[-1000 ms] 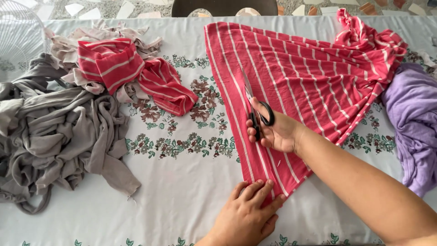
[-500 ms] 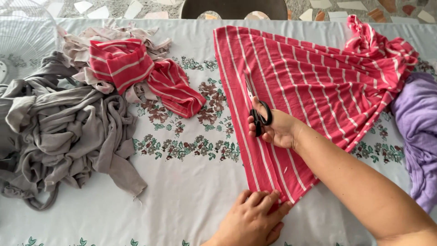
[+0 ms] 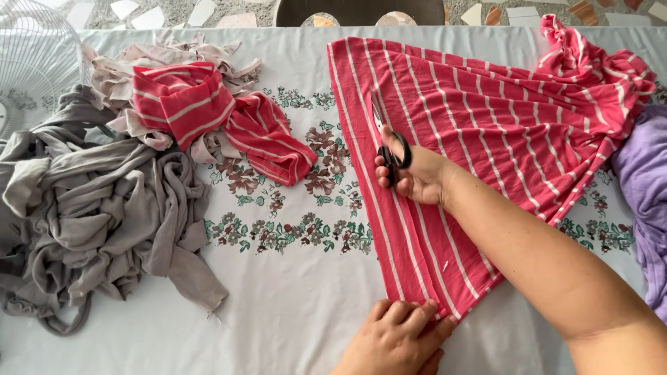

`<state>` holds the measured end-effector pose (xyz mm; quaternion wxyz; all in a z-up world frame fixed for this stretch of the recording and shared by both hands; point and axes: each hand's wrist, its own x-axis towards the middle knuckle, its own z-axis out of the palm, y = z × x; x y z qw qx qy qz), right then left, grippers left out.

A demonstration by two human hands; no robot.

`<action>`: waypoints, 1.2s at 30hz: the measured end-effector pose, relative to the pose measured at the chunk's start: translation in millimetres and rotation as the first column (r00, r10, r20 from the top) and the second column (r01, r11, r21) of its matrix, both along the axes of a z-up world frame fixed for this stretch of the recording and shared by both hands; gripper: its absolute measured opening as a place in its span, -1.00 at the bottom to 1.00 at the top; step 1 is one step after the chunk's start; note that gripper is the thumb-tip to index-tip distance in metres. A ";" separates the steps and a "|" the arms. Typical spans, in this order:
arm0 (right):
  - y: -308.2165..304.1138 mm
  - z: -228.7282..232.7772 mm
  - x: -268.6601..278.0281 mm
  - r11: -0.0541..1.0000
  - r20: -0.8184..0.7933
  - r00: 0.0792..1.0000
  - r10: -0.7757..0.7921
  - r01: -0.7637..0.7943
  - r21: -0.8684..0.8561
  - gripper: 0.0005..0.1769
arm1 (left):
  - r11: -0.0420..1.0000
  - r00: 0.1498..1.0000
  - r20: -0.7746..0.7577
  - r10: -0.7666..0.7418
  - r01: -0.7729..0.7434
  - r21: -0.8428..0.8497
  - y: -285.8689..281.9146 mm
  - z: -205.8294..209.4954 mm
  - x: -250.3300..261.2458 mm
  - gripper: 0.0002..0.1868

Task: Cutting a piece of red and white striped fabric into long thin strips using a pair of scissors.

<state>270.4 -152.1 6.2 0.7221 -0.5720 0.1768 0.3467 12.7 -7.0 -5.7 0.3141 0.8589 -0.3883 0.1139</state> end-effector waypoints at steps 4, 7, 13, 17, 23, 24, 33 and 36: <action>3.9 8.9 17.9 0.999 0.018 1.000 0.020 -0.021 0.029 -0.26 | 0.999 0.999 0.021 0.036 -0.035 -0.041 -2.0 -0.3 -1.2 -0.57; 6.1 -2.2 33.0 1.000 0.034 0.999 -0.007 0.008 -0.018 -0.28 | 0.998 0.999 0.020 0.042 -0.041 -0.039 -0.9 -2.2 -0.7 -0.56; 2.5 -7.5 39.7 1.000 0.017 0.999 -0.030 0.030 -0.007 -0.41 | 0.999 0.999 0.029 0.039 -0.038 -0.038 -2.1 -9.1 0.6 -0.54; 6.0 5.8 48.2 0.998 0.051 0.997 0.053 -0.054 0.019 -0.28 | 0.999 0.997 0.057 0.046 -0.045 -0.024 -6.2 -33.1 -2.6 -0.51; 12.7 0.2 83.7 0.999 0.061 0.998 -0.013 0.015 -0.039 -0.34 | 0.997 0.998 0.036 0.055 -0.053 -0.048 -3.5 -21.0 0.3 -0.53; 11.8 -5.2 83.7 0.999 0.060 0.998 -0.011 0.013 -0.038 -0.34 | 0.997 0.998 0.035 0.057 -0.056 -0.047 -6.7 -25.6 -1.5 -0.53; 20.8 5.7 108.8 0.996 0.151 0.985 0.086 -0.081 -0.038 -0.20 | 0.986 0.974 0.149 0.168 -0.163 -0.044 -12.4 -38.9 -2.6 -0.65; 26.6 0.8 128.4 0.997 0.130 0.991 0.040 -0.031 -0.068 -0.17 | 0.988 0.977 0.144 0.157 -0.154 -0.030 -12.2 -39.3 -3.0 -0.63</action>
